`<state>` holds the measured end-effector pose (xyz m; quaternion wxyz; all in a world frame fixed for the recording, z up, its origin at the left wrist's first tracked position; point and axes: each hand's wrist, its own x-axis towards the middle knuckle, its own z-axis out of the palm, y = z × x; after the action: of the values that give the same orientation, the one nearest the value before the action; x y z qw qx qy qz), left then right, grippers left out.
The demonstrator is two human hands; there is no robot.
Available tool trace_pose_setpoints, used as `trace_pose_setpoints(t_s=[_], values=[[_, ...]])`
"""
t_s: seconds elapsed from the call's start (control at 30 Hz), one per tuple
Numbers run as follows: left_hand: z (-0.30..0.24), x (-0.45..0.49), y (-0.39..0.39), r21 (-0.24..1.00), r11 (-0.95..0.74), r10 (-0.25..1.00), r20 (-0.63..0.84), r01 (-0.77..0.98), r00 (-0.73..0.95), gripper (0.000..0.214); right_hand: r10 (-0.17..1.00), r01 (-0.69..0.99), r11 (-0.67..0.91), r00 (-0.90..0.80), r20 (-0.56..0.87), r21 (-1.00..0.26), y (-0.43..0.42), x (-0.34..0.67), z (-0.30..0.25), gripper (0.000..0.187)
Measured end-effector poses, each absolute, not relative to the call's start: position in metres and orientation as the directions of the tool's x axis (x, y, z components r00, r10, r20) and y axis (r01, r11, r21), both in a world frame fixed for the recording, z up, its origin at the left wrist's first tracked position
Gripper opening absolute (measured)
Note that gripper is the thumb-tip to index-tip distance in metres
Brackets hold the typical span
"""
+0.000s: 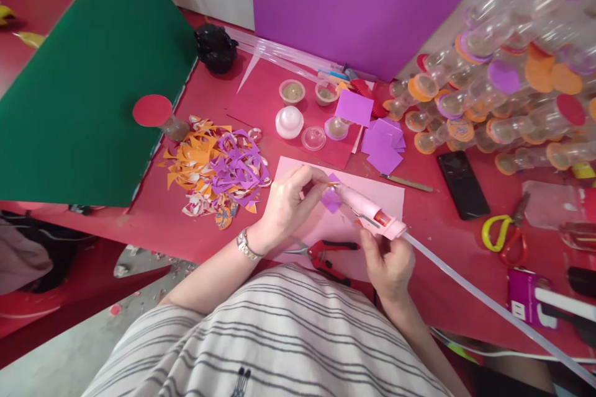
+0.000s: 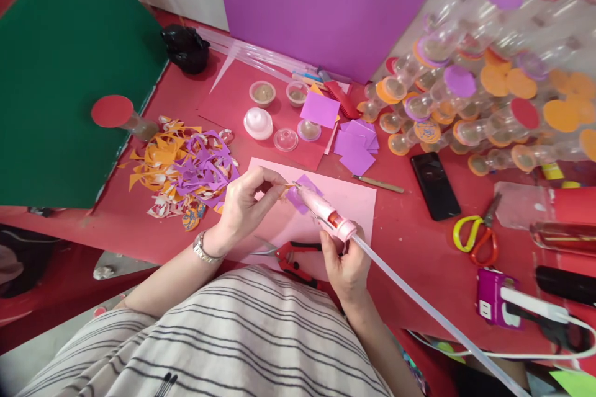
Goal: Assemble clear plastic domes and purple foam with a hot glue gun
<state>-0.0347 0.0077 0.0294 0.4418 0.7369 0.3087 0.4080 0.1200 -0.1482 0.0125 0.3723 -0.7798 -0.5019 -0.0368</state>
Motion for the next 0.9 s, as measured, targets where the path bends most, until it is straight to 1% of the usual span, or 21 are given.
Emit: trace_pose_setpoints(t_s=[0.13,0.23,0.33,0.53,0.7,0.8,0.9], values=[[0.0267,-0.0352,0.0068,0.953,-0.297,0.841,0.231,0.060,0.490,0.010,0.766,0.816,-0.216,0.482,0.425,-0.536,-0.1488,0.1182,0.0116,0.043],[0.0249,-0.0350,0.0060,0.961,-0.267,0.847,0.202,0.066,0.492,0.008,0.782,0.814,-0.212,0.473,0.405,-0.541,-0.1502,0.1177,0.0101,0.042],[0.0240,-0.0348,0.0051,0.947,-0.309,0.843,0.231,0.087,0.485,0.008,0.803,0.817,-0.200,0.452,0.388,-0.540,-0.1515,0.1170,0.0101,0.038],[0.0272,-0.0355,0.0028,0.891,-0.427,0.820,0.310,0.153,0.482,0.016,0.837,0.852,-0.111,0.358,0.415,-0.511,-0.1496,0.1131,0.0158,0.024],[0.0304,-0.0354,0.0032,0.896,-0.406,0.820,0.271,0.180,0.504,0.015,0.838,0.873,-0.073,0.315,0.445,-0.482,-0.1496,0.1126,0.0185,0.019],[0.0313,-0.0353,0.0040,0.903,-0.394,0.816,0.258,0.172,0.517,0.016,0.838,0.869,-0.091,0.331,0.434,-0.486,-0.1512,0.1151,0.0171,0.020],[0.0316,-0.0354,0.0040,0.905,-0.396,0.812,0.266,0.157,0.519,0.015,0.838,0.885,-0.060,0.296,0.459,-0.461,-0.1518,0.1175,0.0154,0.022]])
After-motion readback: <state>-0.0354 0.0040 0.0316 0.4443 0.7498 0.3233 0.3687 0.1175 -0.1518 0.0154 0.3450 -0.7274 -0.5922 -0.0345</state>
